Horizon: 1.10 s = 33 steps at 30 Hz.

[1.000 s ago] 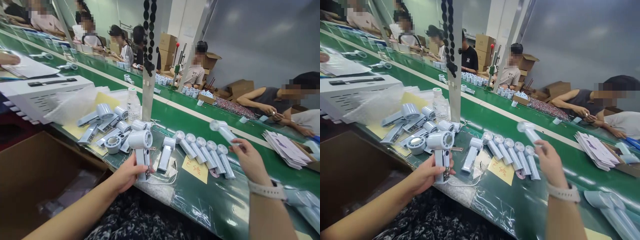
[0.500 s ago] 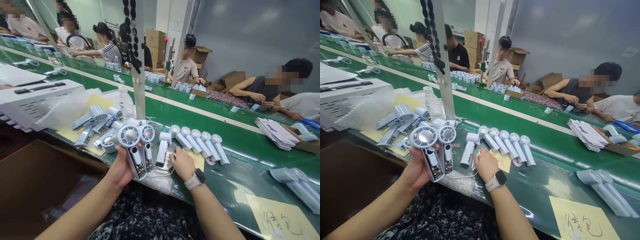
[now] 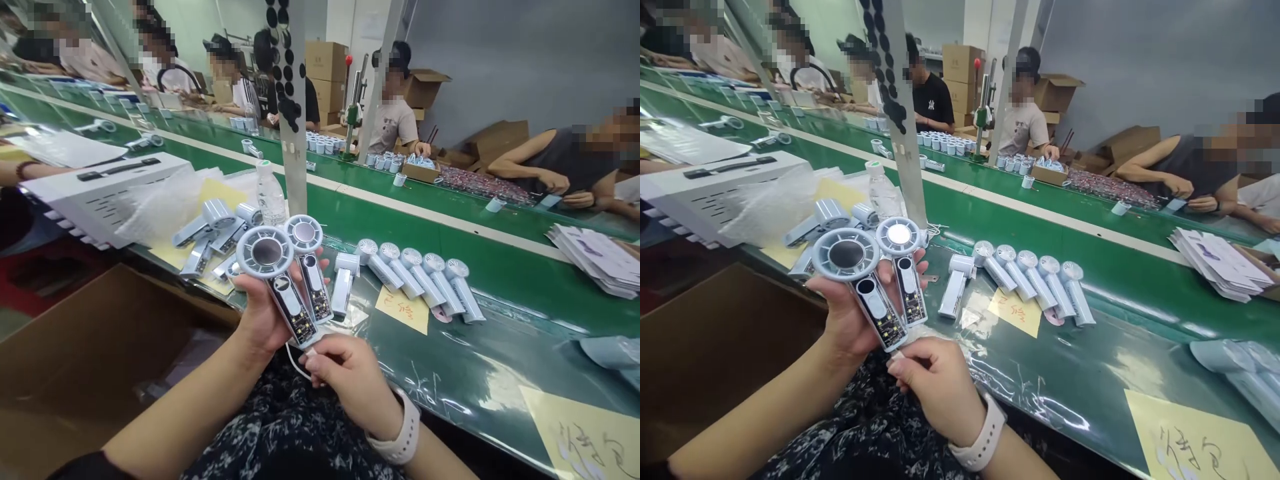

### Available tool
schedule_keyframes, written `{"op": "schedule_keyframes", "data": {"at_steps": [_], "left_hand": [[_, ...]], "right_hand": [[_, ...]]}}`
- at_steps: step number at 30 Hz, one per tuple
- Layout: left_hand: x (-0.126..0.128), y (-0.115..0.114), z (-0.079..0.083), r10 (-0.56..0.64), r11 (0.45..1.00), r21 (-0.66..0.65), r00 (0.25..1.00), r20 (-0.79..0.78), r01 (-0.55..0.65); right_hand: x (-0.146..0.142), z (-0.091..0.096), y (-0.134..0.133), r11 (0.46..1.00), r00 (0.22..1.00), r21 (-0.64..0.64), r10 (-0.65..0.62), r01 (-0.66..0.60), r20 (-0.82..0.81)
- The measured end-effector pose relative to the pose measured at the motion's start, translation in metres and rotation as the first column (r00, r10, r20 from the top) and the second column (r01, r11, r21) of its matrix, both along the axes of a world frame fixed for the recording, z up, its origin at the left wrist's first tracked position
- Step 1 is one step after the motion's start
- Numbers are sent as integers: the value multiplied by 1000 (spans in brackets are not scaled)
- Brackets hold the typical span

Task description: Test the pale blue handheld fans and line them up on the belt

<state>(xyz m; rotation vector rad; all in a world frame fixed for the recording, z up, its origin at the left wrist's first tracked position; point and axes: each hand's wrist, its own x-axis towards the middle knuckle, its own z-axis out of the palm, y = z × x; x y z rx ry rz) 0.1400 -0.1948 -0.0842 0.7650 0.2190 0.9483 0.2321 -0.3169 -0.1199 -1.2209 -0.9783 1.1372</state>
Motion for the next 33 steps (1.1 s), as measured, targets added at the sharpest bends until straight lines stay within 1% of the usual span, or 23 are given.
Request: {"op": "schedule_keyframes", "data": {"at_steps": [2,3,6,8,9,10,11,13,14,15,17,19,21,23,25,27,29,31,33], "left_hand": [[1,-2,-1,6,1000,7,1000,1,-6],[1,-2,-2,13,1000,23,1000,1,-13],[-1,-4,-8,41,995,94,999,-15,-40],[-3,-5,-12,51,992,117,998,-29,-47],[-4,-5,-12,51,992,119,998,-32,-47],[-5,-5,-12,48,993,112,998,-30,-44],[-6,-4,-10,44,995,92,999,-21,-41],[-8,-3,-7,23,1000,11,1000,12,-23],[-9,-2,-5,18,999,-34,999,33,-17],[-10,-2,-3,17,997,-70,998,55,-14],[-12,-2,-1,-6,995,-97,997,74,13],[-12,-3,-1,-41,996,-77,996,75,47],[-11,-5,-3,-67,996,-48,996,67,70],[-9,-8,-5,-32,999,0,998,55,32],[-6,-11,-9,25,998,62,999,34,-27],[-4,-13,-13,58,991,123,998,4,-58],[-4,-10,-17,48,986,164,998,-30,-43],[-5,-2,-23,-7,988,157,998,-58,16],[-6,10,-29,-53,991,118,996,-68,61]], "right_hand": [[-6,-1,3,998,999,45,-54,53,5],[-9,-3,3,997,998,48,-66,66,-15],[-16,-13,3,999,990,15,-40,43,-132],[-18,-17,3,1000,987,9,-10,11,-163],[-18,-17,3,1000,992,18,0,2,-128],[-17,-16,2,999,999,38,6,-4,-50],[-15,-14,2,997,998,80,7,-12,57],[-11,-8,0,979,968,197,7,-57,250],[-9,-5,0,965,953,248,5,-84,302],[-8,-4,-1,956,949,281,-6,-88,316],[-8,-4,0,963,961,267,-42,-34,275],[-10,-7,0,980,973,190,-99,60,207],[-14,-12,1,984,986,130,-134,120,100],[-19,-17,2,981,986,101,-162,166,-42],[-24,-22,3,977,966,72,-187,203,-180],[-26,-25,4,978,952,47,-186,203,-244],[-23,-25,3,985,971,39,-161,170,-178],[-14,-22,1,987,989,56,-146,148,-29],[0,-19,-4,984,981,106,-153,140,124]]}}
